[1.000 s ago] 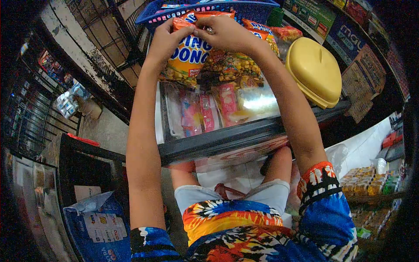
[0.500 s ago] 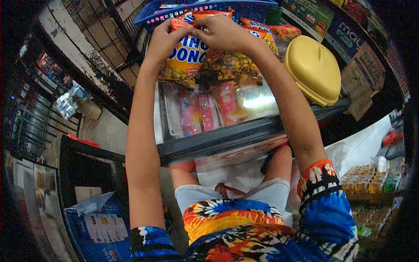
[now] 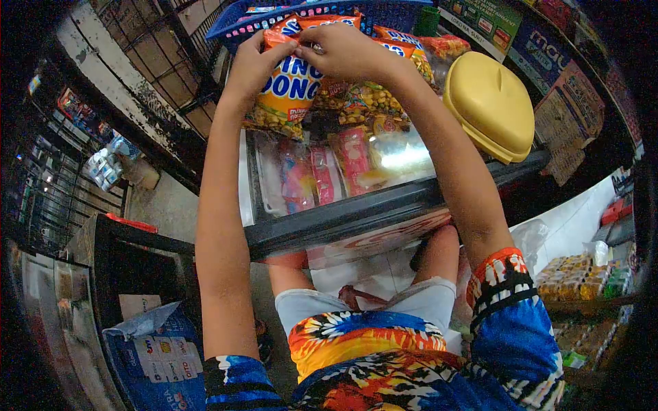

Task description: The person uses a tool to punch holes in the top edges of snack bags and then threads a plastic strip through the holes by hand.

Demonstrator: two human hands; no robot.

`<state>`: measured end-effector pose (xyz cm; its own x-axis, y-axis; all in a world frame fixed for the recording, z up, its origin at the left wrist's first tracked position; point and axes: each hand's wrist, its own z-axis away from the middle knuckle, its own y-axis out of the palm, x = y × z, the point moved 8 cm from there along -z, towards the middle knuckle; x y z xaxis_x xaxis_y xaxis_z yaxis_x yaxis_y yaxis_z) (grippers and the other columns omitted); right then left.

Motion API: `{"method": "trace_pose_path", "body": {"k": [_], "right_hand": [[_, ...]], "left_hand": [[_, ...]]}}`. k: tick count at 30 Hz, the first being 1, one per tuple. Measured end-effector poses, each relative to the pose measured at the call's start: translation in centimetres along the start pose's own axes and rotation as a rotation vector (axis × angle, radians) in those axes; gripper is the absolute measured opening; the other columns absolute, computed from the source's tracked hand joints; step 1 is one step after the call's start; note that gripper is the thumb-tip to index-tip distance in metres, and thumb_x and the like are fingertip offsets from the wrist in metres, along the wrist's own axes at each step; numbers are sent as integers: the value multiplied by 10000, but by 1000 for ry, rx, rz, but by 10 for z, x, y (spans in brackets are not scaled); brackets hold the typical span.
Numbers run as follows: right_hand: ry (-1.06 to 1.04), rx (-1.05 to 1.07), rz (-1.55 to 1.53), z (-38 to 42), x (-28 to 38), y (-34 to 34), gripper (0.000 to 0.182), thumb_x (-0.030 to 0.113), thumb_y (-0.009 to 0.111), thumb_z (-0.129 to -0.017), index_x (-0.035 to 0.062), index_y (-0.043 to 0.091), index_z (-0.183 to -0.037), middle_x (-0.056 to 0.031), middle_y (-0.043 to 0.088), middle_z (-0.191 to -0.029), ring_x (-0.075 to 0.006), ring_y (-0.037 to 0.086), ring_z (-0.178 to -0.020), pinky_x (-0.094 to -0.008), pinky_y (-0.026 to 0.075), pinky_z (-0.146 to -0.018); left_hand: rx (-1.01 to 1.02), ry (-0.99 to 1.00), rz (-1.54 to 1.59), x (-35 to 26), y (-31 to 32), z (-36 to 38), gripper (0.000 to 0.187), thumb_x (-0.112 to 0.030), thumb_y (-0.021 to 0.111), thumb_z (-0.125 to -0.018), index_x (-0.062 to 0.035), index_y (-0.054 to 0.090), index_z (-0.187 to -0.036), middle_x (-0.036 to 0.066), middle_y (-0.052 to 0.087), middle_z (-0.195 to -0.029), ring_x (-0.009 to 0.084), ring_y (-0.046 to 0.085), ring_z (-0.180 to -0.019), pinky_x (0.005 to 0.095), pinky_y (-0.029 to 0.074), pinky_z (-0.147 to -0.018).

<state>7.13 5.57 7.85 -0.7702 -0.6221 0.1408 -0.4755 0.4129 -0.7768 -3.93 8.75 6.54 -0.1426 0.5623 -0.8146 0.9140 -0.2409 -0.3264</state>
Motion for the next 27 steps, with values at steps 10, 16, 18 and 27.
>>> {"method": "trace_pose_path", "body": {"k": [10, 16, 18, 27], "right_hand": [[44, 45, 15, 0, -4, 4, 366, 360, 460, -842, 46, 636, -913, -209, 619, -817, -372, 600, -762, -453, 474, -725], [32, 43, 6, 0, -2, 3, 355, 341, 460, -839, 35, 635, -885, -209, 618, -801, -372, 599, -750, -455, 475, -715], [22, 37, 1, 0, -1, 3, 356, 340, 460, -839, 33, 635, -880, -208, 618, -793, -372, 599, -742, -453, 475, -710], [13, 84, 28, 0, 1, 7, 320, 272, 497, -855, -23, 608, -916, -219, 610, -786, -342, 602, -722, -396, 473, -663]], "left_hand": [[17, 9, -25, 6, 0, -4, 279, -220, 627, -791, -13, 591, -975, 42, 630, -848, 80, 583, -719, 216, 460, -635], [22, -1, -41, 9, -1, -6, 295, -233, 635, -786, -9, 590, -973, 43, 631, -849, 76, 581, -713, 218, 460, -636], [48, 8, -27, 9, 1, -5, 311, -254, 632, -798, -12, 575, -986, 57, 631, -887, 96, 598, -746, 222, 471, -660], [30, -26, -22, 14, 1, -6, 316, -244, 627, -791, -3, 582, -991, 50, 630, -864, 83, 584, -718, 225, 466, -645]]}}
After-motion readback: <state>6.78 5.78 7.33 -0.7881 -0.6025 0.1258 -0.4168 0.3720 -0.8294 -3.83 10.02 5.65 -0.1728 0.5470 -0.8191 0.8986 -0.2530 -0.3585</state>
